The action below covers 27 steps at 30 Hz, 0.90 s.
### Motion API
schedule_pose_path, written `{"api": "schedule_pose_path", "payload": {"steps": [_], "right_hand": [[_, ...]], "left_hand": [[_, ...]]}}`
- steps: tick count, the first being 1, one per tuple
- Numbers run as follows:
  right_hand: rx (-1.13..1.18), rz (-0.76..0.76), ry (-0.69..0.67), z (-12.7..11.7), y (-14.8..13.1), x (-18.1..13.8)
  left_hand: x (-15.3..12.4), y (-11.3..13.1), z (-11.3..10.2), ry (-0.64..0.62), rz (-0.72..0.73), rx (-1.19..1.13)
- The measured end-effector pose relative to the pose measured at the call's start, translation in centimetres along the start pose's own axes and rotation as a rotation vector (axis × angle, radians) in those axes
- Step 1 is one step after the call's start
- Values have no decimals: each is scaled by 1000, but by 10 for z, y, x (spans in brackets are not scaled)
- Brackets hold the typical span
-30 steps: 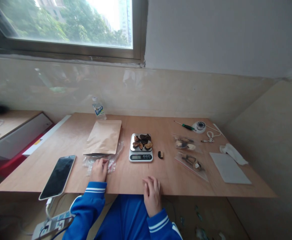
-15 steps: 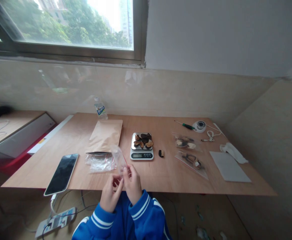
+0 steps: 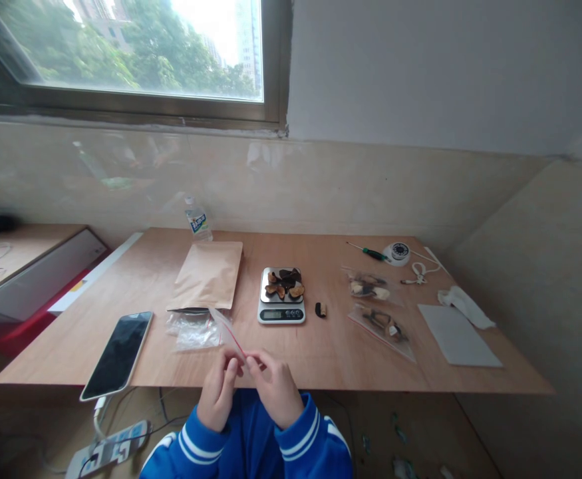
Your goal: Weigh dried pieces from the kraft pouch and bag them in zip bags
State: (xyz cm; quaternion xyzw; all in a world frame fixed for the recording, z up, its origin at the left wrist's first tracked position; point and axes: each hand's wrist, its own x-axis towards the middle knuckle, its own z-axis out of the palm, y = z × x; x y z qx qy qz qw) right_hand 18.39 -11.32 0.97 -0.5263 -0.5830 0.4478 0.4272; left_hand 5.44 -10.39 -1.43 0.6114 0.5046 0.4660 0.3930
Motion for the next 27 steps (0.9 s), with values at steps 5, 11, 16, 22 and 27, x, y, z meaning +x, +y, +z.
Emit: {"api": "schedule_pose_path", "payload": {"steps": [5,11,16,22,27], "right_hand": [[-138,-40,101,-8,4,-3],[-109,-6,277,-11,23,0],[6,83,444,-31,39,14],[-276,-133,495,-63,49,65],[-654,-189,473,-85,80,113]], "left_hand": [[9,3,0,-163,15,26],[10,1,-3,-30,22,108],[21,-2,-14,287,-44,132],[47,5,-3,150,-102,-114],[68,12,10,101,-152,-188]]}}
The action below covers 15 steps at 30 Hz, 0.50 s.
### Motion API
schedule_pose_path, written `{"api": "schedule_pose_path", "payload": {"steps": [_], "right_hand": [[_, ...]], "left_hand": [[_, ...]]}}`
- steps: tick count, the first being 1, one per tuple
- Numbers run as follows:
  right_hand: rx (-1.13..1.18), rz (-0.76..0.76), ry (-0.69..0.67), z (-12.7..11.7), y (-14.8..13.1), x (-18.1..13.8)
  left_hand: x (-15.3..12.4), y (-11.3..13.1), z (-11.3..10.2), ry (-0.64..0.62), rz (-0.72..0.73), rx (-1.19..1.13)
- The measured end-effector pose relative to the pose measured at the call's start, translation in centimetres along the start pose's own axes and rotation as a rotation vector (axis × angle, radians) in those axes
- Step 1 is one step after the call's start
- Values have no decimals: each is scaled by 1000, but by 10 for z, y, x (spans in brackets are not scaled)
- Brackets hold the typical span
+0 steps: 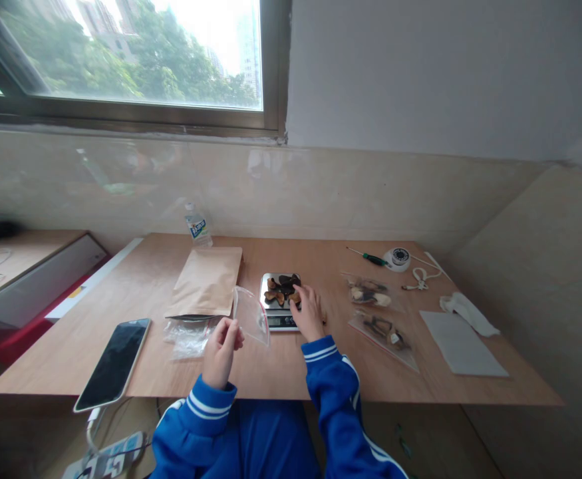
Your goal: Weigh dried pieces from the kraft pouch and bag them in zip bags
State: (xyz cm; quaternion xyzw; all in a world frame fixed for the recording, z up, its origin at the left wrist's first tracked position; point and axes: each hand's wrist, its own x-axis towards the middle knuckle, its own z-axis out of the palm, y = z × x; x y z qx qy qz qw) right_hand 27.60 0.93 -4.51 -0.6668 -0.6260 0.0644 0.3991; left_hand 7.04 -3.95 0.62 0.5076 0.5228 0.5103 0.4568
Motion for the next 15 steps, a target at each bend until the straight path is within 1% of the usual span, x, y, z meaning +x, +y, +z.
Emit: {"api": "schedule_pose_path", "payload": {"steps": [2,4,7,10,12,13,15], "right_hand": [[-55,-4,-37,6,8,4],[-52,9,-24,9,11,3],[42,42,28,10,14,-2],[159,149,25,5,13,-5],[262,215,32,-3,4,-4],[318,214,47,-9,-4,-2],[411,124,71,-25,-29,0]], "left_hand": [[5,0,3,-5,-16,-11],[8,-1,4,-12,-26,-21],[11,-4,4,-16,-39,-34],[11,-9,2,-20,-50,-41],[10,-11,2,-26,-54,-42],[10,-11,2,-29,-54,-44],[9,-12,4,-29,-51,-56]]}}
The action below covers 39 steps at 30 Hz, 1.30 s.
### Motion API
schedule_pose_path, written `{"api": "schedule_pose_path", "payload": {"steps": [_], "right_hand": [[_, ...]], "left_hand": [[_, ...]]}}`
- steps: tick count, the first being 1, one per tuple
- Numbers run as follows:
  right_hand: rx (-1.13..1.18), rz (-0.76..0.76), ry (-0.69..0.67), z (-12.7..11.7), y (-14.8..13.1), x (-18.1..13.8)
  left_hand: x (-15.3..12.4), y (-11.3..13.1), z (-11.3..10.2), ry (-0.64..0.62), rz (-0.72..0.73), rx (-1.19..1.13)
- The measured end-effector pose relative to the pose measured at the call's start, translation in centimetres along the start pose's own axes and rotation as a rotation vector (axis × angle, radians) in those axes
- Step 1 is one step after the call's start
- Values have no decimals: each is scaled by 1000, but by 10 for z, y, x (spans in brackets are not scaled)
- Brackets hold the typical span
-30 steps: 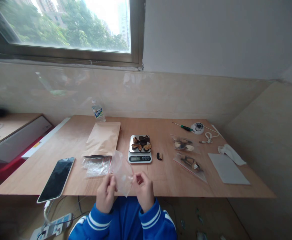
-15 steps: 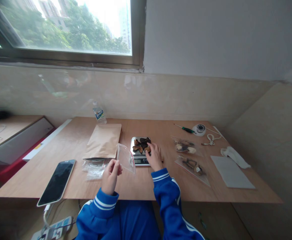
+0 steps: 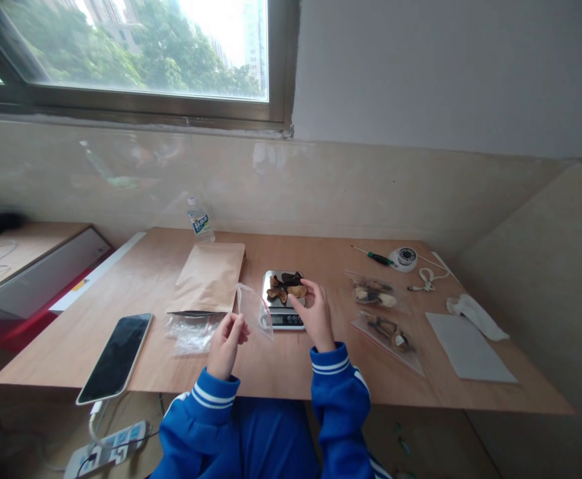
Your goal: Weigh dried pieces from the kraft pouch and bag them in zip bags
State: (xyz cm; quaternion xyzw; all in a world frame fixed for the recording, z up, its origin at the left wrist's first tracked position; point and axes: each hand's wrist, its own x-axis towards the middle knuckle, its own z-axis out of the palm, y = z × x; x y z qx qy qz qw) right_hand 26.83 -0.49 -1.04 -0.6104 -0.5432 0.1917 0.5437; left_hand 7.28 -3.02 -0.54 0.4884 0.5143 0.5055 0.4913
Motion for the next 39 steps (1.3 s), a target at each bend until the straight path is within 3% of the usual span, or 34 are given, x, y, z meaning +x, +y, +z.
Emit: {"api": "schedule_pose_path", "payload": {"steps": [4,7,9,13,16,20,27,32,37,39], "right_hand": [[-62,-272,-230,-5,-65,-7],[-135,-347,-352,-4,-84,-11],[-138,-309,-309,1,-75,-10],[-257,-189,-146,21,-22,2],[-419,-133,-160,41,16,7],[-481,-149,-170,56,38,6],[-419,-164,-94,49,40,5],[-246,-152,-58,41,33,8],[-25,-101,-4,32,3,12],[137,-44,-47,28,-19,11]], "left_hand": [[-3,3,4,20,38,-48],[-5,6,3,68,70,-72],[-6,7,1,86,73,-80],[-6,3,-1,85,47,-91],[-6,2,0,72,37,-84],[-7,4,1,56,48,-64],[-7,4,-1,65,41,-65],[-8,3,0,44,37,-68],[-6,1,1,33,33,-69],[-6,0,2,24,30,-74]]}}
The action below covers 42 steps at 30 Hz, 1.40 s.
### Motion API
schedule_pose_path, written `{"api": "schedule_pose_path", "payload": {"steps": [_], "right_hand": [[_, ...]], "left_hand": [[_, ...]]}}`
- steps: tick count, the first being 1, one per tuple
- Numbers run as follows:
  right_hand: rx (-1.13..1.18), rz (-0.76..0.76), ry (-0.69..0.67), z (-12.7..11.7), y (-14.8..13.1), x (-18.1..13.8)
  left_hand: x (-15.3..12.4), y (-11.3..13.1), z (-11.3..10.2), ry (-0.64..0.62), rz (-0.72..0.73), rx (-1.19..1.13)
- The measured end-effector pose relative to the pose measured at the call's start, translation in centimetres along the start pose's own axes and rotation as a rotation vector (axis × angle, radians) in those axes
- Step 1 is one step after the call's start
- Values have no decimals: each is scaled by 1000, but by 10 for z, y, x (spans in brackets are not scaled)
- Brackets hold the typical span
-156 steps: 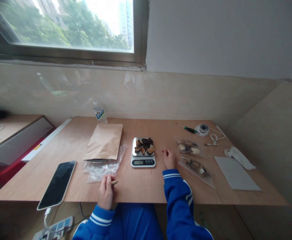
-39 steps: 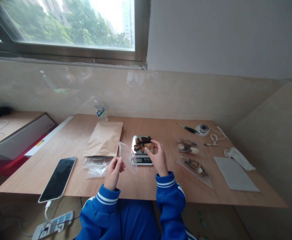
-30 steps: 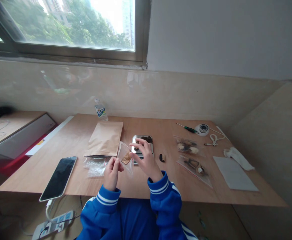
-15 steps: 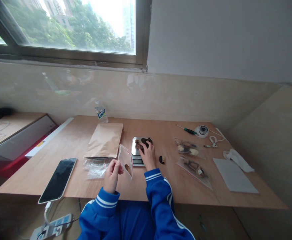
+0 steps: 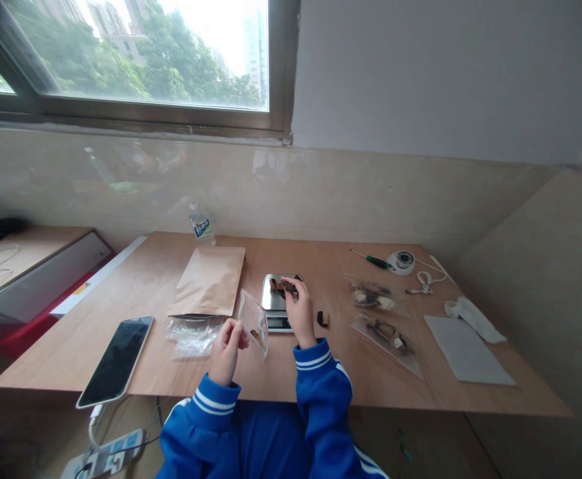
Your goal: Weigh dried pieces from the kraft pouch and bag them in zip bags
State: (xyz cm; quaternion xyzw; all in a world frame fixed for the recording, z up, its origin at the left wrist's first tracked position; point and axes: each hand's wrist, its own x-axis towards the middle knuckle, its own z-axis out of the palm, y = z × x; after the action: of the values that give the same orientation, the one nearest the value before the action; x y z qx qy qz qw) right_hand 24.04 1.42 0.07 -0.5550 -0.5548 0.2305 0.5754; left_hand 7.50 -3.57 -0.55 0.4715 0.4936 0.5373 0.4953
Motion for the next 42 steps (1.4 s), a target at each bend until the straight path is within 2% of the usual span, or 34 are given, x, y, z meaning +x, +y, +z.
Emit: {"api": "schedule_pose_path", "payload": {"steps": [4,8,14,17,20,23,26,27,30,34,38,42], "right_hand": [[253,129,-239,-1,-46,-7],[203,203,-419,2,-64,-19],[40,36,-460,8,-62,-28],[-20,-55,-515,5,-70,-30],[-115,-150,-510,-1,-73,-27],[-224,-192,-375,-2,-54,-12],[-417,-128,-147,6,-14,11],[-497,-101,-128,11,1,19],[-685,-75,-252,26,34,35],[-798,-136,-375,39,52,41],[-761,-151,-332,41,57,38],[-603,-145,-272,34,58,37]], "left_hand": [[0,-2,2,4,-3,-13],[-1,-3,2,21,-26,-28],[-4,-5,2,41,-57,-52],[-6,-4,4,40,-67,-79],[-7,-4,5,48,-87,-107],[-7,-4,5,64,-106,-108],[-7,-4,3,75,-99,-69],[-7,-3,2,79,-96,-54],[-7,-2,2,78,-94,-30],[-4,-3,0,74,-84,-20],[-1,-7,-1,85,-40,3],[0,-9,-2,77,-3,21]]}}
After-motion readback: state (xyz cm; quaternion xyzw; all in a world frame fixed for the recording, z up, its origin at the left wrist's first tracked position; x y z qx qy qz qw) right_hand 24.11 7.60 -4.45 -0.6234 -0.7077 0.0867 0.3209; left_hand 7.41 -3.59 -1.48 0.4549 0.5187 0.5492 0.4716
